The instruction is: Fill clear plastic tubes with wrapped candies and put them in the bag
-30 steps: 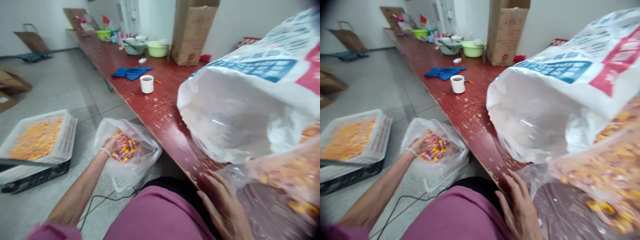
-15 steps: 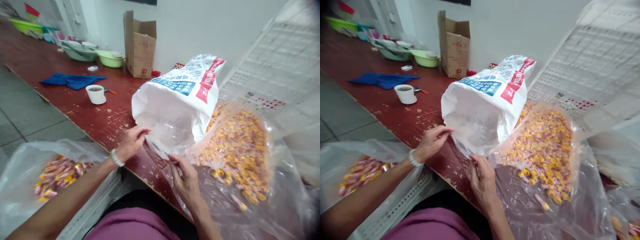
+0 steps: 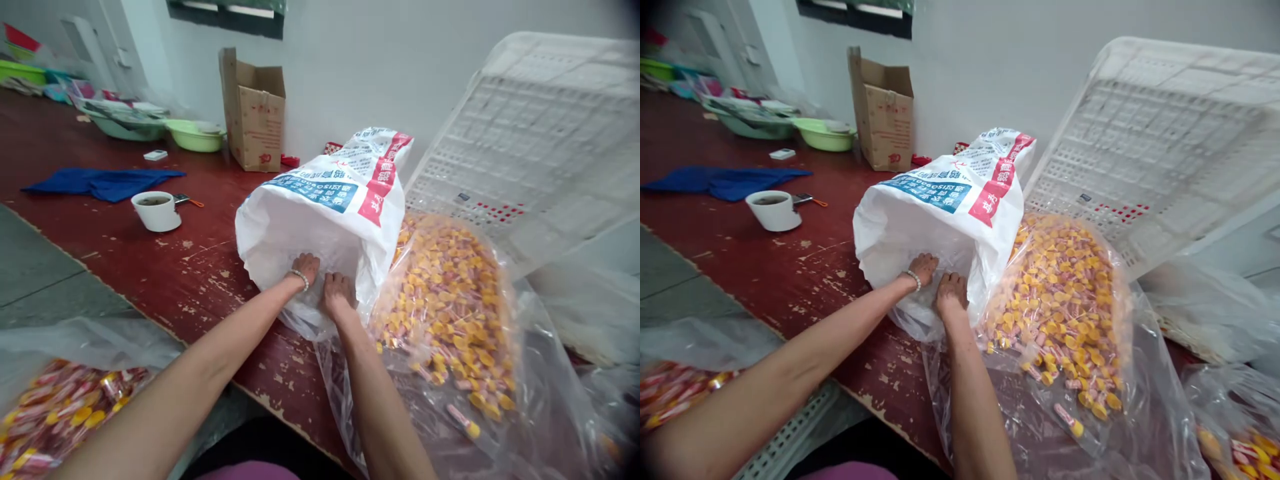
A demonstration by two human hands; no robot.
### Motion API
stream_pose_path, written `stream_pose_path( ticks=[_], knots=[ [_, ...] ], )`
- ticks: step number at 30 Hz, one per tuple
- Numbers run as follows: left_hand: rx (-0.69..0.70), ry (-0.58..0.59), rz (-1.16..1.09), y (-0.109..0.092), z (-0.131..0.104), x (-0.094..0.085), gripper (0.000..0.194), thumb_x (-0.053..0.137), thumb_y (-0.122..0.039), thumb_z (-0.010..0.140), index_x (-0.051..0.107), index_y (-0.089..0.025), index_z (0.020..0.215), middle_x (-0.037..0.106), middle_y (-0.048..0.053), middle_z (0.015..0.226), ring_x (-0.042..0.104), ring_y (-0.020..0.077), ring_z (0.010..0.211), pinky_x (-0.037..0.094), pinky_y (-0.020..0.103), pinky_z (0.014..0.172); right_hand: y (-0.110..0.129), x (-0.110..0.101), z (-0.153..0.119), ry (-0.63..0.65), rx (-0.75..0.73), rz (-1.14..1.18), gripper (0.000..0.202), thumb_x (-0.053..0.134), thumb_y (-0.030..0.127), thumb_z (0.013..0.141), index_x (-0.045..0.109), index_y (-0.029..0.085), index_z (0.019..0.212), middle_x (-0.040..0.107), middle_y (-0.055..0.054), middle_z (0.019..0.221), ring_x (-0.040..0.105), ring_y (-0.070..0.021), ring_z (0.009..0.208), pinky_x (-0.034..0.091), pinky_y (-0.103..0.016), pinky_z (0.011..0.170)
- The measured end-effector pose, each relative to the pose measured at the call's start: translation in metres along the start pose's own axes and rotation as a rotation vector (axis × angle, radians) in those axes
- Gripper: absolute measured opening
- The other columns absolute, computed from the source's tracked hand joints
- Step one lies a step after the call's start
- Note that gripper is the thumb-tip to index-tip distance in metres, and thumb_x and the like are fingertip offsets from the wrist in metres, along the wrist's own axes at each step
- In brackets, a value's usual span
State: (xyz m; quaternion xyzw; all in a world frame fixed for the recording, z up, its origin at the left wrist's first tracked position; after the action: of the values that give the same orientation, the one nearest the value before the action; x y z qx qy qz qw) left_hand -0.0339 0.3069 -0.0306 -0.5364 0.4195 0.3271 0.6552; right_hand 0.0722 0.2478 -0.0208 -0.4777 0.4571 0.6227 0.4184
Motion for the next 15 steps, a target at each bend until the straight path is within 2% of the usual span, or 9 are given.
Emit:
stream_pose_path(
  ticks=[3,7,9,12,15],
  knots=[
    [-0.025,0.029,-0.047,0.012,0.003,-0.007,0.016,0.059,-0.016,0.08,0.058,-0.012,0.095,0.055,0.008,0.105,0.05,0.0227,0.103,0.039,0.043,0.091,0.002,-0.001,0.007,0.037,0.045,0.025,0.038,0.058,0.008,0.062,0.055,0.008,0.1,0.055,-0.02,0.105,0.048,-0.033,0.103,0.042,-0.042,0.083],
    [-0.061,-0.034,-0.192,0.021,-0.006,-0.027,0.019,0.057,-0.004,0.071,0.056,-0.013,0.088,0.056,0.005,0.084,0.053,0.0191,0.084,0.041,0.033,0.079,0.005,0.002,0.009,0.005,0.074,0.142,0.039,0.055,0.003,0.06,0.055,0.008,0.099,0.056,-0.02,0.104,0.048,-0.0326,0.103,0.039,-0.044,0.085],
    [-0.08,-0.103,-0.297,0.024,-0.021,-0.038,0.02,0.053,-0.005,0.069,0.053,-0.015,0.087,0.055,0.003,0.077,0.052,0.0173,0.076,0.04,0.029,0.072,0.003,0.003,0.007,-0.033,0.086,0.249,0.038,0.051,0.001,0.06,0.056,0.01,0.096,0.057,-0.018,0.103,0.049,-0.03,0.101,0.038,-0.043,0.086],
    [-0.087,-0.191,-0.473,0.027,-0.054,-0.053,0.02,0.047,-0.013,0.072,0.048,-0.018,0.091,0.053,0.001,0.077,0.051,0.0156,0.073,0.04,0.026,0.068,-0.007,0.001,0.002,-0.115,0.121,0.476,0.041,0.046,0.003,0.061,0.055,0.016,0.099,0.059,-0.009,0.102,0.052,-0.0224,0.094,0.039,-0.034,0.082],
    [-0.051,-0.19,-0.683,0.024,-0.088,-0.059,0.023,0.042,-0.014,0.069,0.045,-0.018,0.091,0.051,-0.001,0.072,0.051,0.0137,0.071,0.042,0.024,0.066,-0.019,-0.006,-0.007,-0.194,0.191,0.731,0.04,0.044,0.014,0.067,0.051,0.019,0.106,0.06,-0.003,0.092,0.053,-0.0169,0.075,0.04,-0.028,0.069]
  ],
)
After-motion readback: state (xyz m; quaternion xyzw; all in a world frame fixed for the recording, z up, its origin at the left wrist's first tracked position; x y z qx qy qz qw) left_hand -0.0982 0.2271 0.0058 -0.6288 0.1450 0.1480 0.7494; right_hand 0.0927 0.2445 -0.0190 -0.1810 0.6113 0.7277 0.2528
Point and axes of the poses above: each hand's wrist, its own z-axis towards the middle knuckle, its own x-axis out of the palm, y = z × x, the point moved 3 cm from there along z, towards the middle knuckle
